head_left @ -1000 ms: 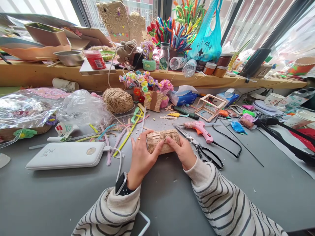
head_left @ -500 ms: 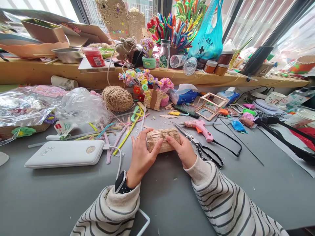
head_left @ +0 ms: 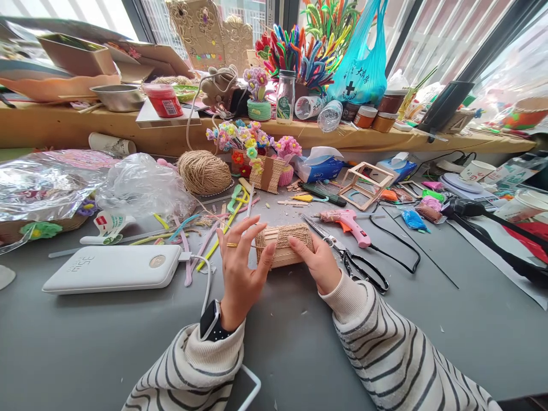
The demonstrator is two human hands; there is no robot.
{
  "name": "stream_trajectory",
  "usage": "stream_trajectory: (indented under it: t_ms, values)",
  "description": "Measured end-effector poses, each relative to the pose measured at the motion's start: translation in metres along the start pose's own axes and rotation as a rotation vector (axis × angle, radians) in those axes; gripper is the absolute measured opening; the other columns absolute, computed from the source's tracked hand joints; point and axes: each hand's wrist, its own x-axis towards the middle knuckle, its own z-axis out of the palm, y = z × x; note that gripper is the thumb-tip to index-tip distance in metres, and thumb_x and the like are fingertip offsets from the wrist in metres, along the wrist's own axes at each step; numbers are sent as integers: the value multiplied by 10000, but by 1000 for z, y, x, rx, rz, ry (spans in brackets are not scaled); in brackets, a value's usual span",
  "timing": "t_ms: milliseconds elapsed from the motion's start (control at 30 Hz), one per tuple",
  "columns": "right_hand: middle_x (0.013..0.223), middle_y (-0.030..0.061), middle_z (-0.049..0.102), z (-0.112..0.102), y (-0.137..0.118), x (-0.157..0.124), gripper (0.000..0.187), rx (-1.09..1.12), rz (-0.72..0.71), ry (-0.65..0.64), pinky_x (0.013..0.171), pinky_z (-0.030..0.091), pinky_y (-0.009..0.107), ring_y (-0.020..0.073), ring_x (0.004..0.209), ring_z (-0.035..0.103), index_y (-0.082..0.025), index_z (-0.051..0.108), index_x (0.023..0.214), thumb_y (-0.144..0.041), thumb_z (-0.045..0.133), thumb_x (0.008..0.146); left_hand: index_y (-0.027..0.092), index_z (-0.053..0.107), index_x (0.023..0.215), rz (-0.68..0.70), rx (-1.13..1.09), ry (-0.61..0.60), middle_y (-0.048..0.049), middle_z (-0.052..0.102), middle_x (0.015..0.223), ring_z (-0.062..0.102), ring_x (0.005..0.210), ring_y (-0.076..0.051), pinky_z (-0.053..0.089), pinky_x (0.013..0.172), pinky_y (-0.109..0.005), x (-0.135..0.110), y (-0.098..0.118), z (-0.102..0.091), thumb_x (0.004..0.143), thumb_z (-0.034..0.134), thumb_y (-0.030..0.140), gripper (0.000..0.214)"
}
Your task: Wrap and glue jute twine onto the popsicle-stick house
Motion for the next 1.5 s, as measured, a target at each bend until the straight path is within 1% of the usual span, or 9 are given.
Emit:
stream_trajectory:
  t_ms: [100,200,267,433,567,933,1167,1333,1500]
  values:
    - [1008,43,687,0,0,0,327,-20,-3,6,878,452,335,197,951,614,-182,625,974,-406,634,736,237,616,912,82,-28,5,-69,591,1136,514,1138,-211,152,1100,-529,0,0,-2,867,480,243,143]
    - [1003,48,687,0,-1,0,338,-23,-7,9,877,452,340,197,942,614,-177,624,973,-412,635,731,231,628,825,118,-66,-8,-61,596,1112,502,1146,-203,165,1100,-523,0,0,-2,865,479,203,156]
    - [999,49,689,1,-2,0,342,-23,-10,9,879,451,344,200,944,614,-177,627,969,-417,637,727,226,624,789,119,-79,-22,-59,602,1095,496,1151,-201,160,1105,-517,-1,-1,-2,867,475,211,169]
    - [994,51,693,1,-3,-1,351,-18,-7,18,884,450,361,212,947,616,-185,641,967,-430,645,715,225,601,695,43,-34,-60,-57,619,1072,510,1129,-216,157,1113,-502,-1,-2,-2,870,464,308,236]
    - [1010,52,690,1,-2,0,349,-16,-6,13,880,457,353,208,949,617,-186,638,976,-430,638,726,230,596,687,-7,-8,-77,-62,622,1070,514,1118,-226,154,1109,-506,-1,-3,-2,869,447,356,267]
    - [985,51,689,0,-1,0,319,-14,-2,12,858,461,333,194,926,615,-174,626,960,-408,628,743,214,553,645,-74,-33,-75,-65,608,1013,529,1069,-232,211,1074,-517,-1,-4,-11,878,433,359,299]
    - [972,45,696,1,0,1,311,-7,-11,21,862,462,336,202,935,622,-184,633,936,-420,635,732,217,565,648,-141,16,-34,-59,601,1017,531,1069,-236,319,1023,-469,-8,-15,-30,866,451,376,292]
    - [971,48,696,1,1,1,315,-7,-11,17,861,468,342,199,927,622,-183,638,940,-418,635,731,224,558,676,-215,65,70,-56,603,982,549,1017,-221,382,964,-420,-3,-27,-45,846,494,389,246]
    - [980,53,696,1,2,1,332,-22,-20,15,861,471,348,201,934,620,-182,642,955,-430,629,735,227,548,683,-299,25,159,-28,604,923,567,948,-199,417,923,-393,-1,-34,-47,788,575,418,220]
